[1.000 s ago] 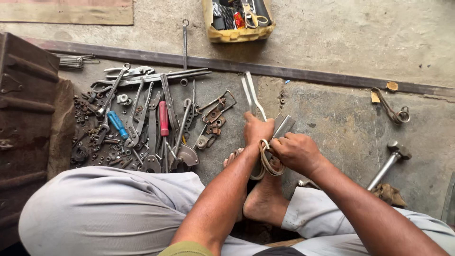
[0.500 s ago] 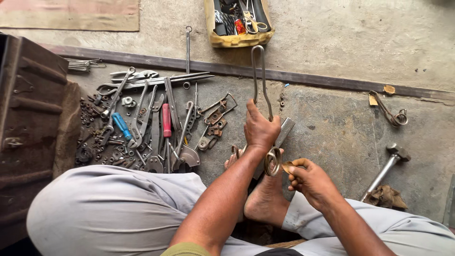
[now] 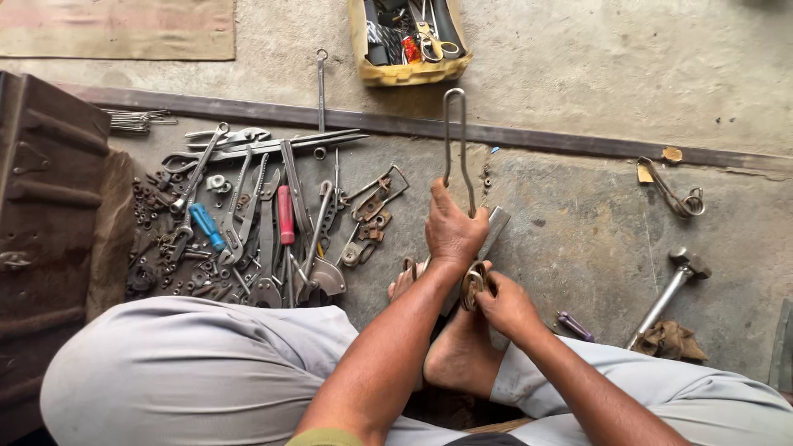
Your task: The person manipulates a metal spring and wire component by hand, threading the wire through the spring loops and using the tension to secure it.
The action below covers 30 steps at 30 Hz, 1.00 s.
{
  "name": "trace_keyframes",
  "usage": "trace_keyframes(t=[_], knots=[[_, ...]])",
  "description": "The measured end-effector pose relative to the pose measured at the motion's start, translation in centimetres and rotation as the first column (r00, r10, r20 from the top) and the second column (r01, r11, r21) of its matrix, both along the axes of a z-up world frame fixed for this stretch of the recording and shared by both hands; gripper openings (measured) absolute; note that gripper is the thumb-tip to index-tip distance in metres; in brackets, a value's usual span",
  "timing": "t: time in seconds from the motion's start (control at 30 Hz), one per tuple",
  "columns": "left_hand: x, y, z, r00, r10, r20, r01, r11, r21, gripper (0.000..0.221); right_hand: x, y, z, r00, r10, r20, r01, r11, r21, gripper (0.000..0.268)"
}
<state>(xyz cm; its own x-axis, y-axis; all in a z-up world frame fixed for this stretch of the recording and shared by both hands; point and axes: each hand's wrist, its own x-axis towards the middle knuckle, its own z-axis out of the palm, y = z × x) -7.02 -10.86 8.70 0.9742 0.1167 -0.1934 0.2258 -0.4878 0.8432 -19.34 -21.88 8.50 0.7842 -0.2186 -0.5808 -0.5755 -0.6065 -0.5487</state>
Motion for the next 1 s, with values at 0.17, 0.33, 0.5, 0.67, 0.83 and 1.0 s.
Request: trace_keyframes(t=[0.17, 0.33, 0.5, 0.67, 0.83, 1.0], knots=[[0.1, 0.4, -0.2, 0.976, -0.038, -0.214, 0.016, 0.994, -0.104, 0.083, 2.3, -0.2, 2.3, 0.918, 0.392, 0.054, -0.355, 0.875, -0.330, 0.024], [0.0, -0.2, -1.4, 0.997, 0.039, -0.063, -0.039, 0.999, -0.008, 0.088, 5.9, -1.5, 4.4, 0.297, 0.904, 0.307, -0.597, 0.427, -0.680, 0.018], [-0.1, 0.2, -0.4, 0.998, 0.043, -0.044, -0.045, 0.997, -0.060, 0.088, 4.1, -1.1, 3.2, 0.562, 0.744, 0.361, -0.492, 0.652, -0.577, 0.018], [0.3, 0.9, 0.7, 0.979, 0.070, -0.192, -0.107, 0.976, -0.192, 0.077, 0.3, -0.1, 0.3, 0.965, 0.162, 0.207, -0.109, 0.963, -0.246, 0.027], [0.2, 1.0, 1.5, 0.997, 0.066, 0.027, -0.062, 0.990, -0.126, 0.076, -2.0, -0.8, 0.7, 0.801, -0.401, -0.444, 0.589, 0.663, 0.462, 0.019], [-0.5, 0.8, 1.6, 0.998, 0.058, 0.014, -0.055, 0.986, -0.156, 0.077, 0.4, -2.6, 1.7, 0.956, -0.281, -0.083, 0.293, 0.908, 0.298, 0.025]])
